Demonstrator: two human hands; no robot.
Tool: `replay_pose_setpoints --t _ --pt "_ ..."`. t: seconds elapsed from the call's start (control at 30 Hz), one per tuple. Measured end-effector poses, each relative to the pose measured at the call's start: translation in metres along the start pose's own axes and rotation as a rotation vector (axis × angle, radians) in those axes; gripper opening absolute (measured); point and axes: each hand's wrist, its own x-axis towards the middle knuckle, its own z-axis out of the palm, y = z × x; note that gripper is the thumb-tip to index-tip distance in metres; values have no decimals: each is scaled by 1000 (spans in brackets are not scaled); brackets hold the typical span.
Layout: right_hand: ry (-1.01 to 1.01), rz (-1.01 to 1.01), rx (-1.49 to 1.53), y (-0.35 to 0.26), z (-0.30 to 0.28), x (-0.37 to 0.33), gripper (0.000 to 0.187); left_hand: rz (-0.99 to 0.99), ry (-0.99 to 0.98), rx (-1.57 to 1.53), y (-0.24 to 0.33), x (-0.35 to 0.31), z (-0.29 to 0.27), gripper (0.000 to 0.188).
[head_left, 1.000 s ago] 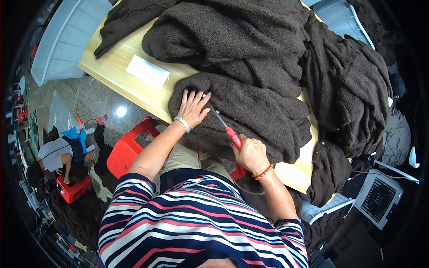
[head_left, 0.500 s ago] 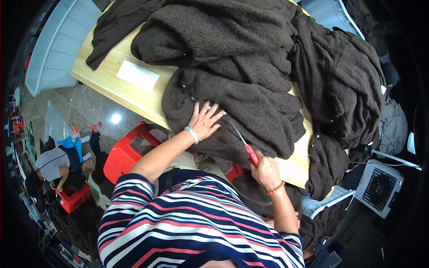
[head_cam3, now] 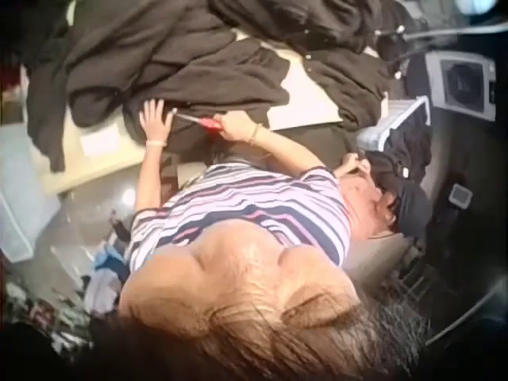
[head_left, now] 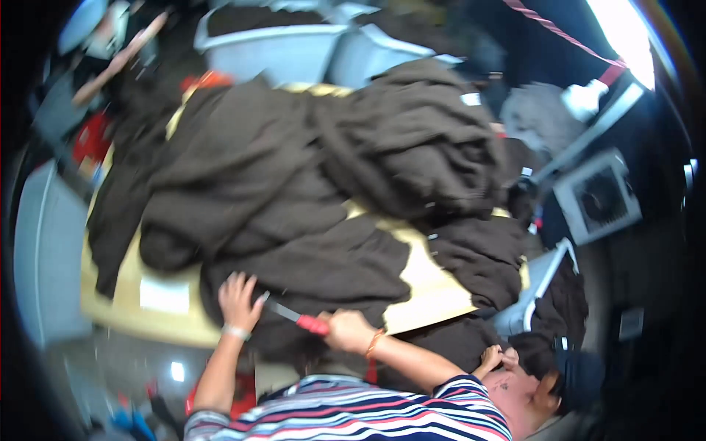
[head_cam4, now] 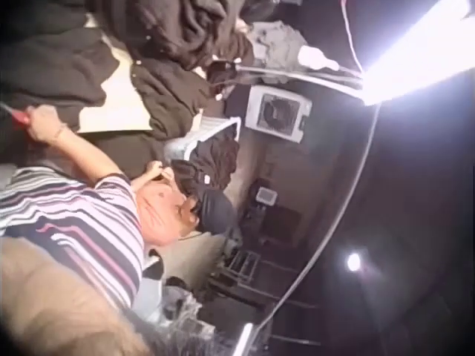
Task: Trimming loose threads and excess fabric from knitted garments using a pair of scissors.
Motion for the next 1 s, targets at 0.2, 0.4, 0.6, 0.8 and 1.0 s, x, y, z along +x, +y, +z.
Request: replay_pose_setpoints --t 0.2,0.4,0.6,0.8,1.0 --pt "74 -45 16 -13 20 -8 23 -96 -295 -118 -34 -25 22 73" --pt "151 214 120 29 21 -54 26 45 -536 317 -5 -17 -41 146" --pt "275 278 178 35 41 -76 23 -226 -583 150 -56 -10 -26 140" --pt "288 286 227 39 59 -85 22 -93 -379 169 -75 -26 -2 55" --pt "396 380 241 53 61 -112 18 -246 -246 -606 1 16 -53 34"
